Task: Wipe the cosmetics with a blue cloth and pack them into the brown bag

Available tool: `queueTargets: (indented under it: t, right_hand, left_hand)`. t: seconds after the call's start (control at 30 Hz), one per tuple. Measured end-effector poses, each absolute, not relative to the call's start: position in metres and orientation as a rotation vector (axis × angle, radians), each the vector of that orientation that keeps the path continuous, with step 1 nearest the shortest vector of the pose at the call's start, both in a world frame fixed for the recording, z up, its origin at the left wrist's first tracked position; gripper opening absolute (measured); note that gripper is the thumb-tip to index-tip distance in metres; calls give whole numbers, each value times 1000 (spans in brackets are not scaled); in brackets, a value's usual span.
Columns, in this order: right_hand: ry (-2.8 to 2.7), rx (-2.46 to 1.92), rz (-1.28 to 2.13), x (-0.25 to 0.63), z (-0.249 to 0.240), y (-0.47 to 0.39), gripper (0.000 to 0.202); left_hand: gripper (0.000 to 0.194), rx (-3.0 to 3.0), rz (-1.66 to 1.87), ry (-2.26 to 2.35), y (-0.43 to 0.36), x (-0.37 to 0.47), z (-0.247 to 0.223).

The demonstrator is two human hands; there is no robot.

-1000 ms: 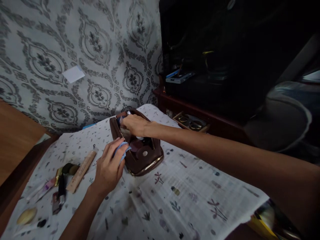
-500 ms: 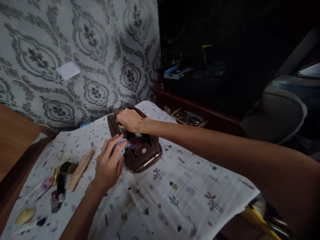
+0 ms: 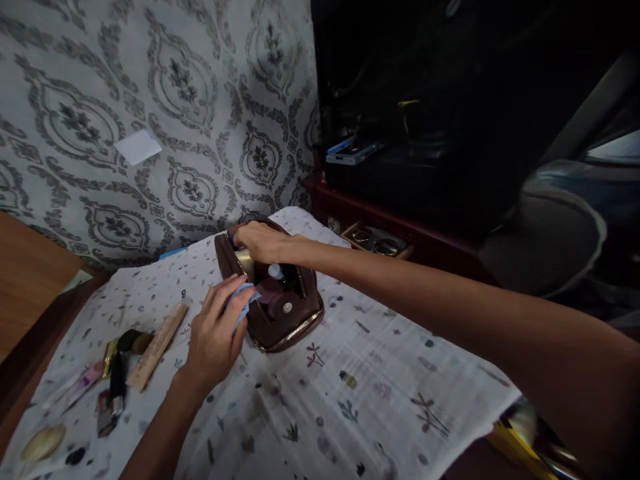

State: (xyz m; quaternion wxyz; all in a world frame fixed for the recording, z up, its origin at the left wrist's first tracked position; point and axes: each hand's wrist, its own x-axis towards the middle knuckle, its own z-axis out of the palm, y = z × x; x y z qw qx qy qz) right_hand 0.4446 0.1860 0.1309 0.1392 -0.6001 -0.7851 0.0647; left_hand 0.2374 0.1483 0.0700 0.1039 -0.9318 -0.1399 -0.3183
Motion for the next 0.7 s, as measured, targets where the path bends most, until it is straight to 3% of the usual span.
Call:
queueTargets:
  t: [0.23, 0.7]
  right_hand:
    - [-2223, -1722, 239, 449, 134, 182, 30]
    - [-2341, -1873, 152, 437, 145, 164, 38]
  left_hand:
    - [34, -2745, -918, -437, 149, 236, 69]
    - [31, -2728, -892, -435, 147, 238, 73]
